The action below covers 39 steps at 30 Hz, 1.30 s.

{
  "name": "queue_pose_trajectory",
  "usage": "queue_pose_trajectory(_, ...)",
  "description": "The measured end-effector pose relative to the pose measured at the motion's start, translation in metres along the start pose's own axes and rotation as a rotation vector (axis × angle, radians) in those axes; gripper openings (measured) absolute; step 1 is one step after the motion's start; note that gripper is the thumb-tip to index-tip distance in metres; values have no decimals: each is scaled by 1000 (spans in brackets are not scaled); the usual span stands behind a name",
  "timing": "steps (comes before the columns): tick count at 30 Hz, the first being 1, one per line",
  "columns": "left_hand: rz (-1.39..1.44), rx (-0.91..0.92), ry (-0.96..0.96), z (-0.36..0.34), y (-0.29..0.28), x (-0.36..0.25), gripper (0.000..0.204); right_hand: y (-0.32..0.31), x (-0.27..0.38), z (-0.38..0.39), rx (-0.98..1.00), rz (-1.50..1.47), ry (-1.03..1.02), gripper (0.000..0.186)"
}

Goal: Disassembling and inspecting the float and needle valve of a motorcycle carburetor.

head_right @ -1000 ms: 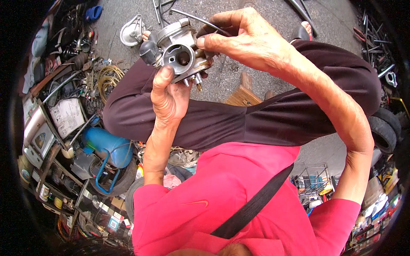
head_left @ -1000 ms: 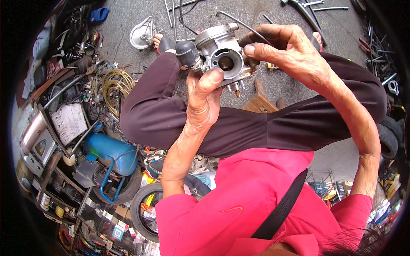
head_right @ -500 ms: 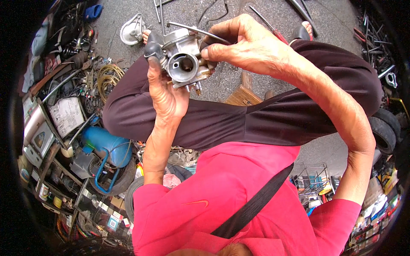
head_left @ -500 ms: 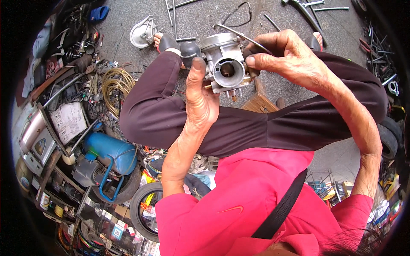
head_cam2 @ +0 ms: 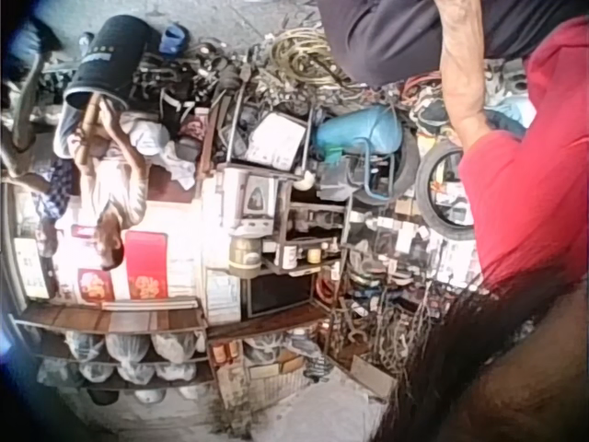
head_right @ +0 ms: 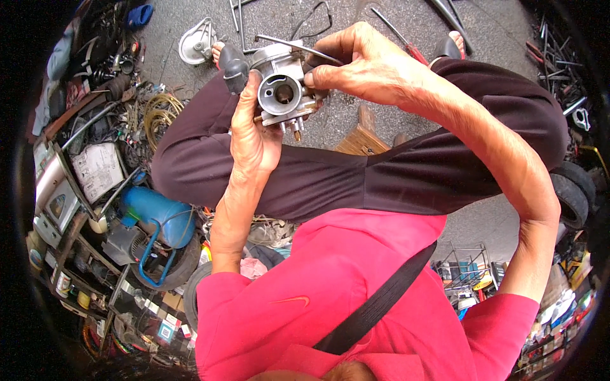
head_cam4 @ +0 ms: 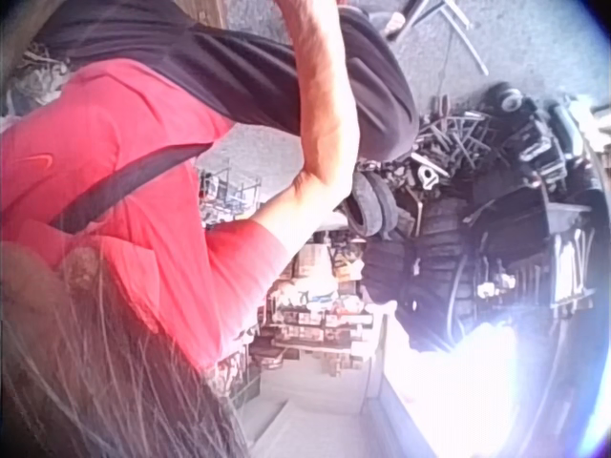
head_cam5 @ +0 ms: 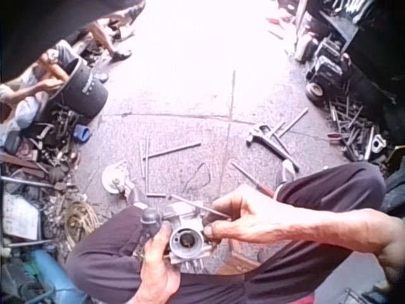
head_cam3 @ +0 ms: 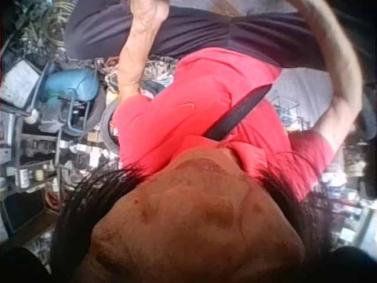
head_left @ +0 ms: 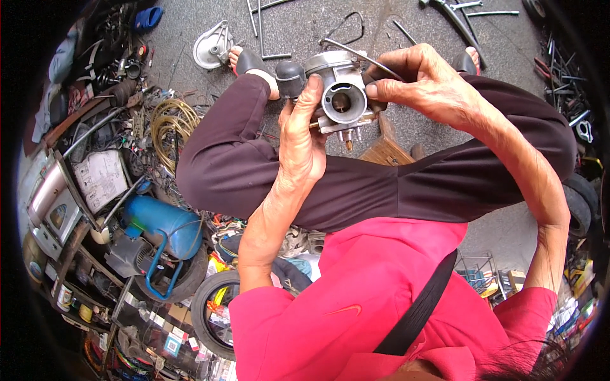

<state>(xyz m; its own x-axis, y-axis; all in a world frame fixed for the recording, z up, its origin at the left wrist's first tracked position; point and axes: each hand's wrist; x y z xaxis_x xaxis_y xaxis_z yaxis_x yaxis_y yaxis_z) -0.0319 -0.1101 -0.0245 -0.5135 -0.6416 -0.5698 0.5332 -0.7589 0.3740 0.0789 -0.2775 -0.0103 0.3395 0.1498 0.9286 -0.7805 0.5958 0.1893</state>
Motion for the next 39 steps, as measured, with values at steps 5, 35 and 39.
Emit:
queue_pose_trajectory(5, 0, -11, -44, -4, -1, -1, 36, -4, -3, -4, 2, 160, 53, 21)
queue_pose_trajectory(35, 24, -28, -74, 3, 1, -4, 29, 3, -5, -2, -16, -6, 14, 22)
queue_pose_trajectory(39, 34, -21, -63, 3, 2, -2, 28, 3, -6, -2, 0, -1, 17, 22)
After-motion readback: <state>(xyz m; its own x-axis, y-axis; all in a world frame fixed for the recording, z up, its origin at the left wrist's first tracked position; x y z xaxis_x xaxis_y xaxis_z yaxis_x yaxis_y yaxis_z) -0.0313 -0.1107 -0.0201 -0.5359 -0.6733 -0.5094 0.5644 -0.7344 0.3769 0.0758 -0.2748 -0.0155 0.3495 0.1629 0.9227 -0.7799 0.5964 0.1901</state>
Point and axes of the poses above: each hand's wrist, its own z-axis away from the middle knuckle, its own y-axis out of the palm, x = y × z, and after that the axes turned 7 degrees about -y, right-handed
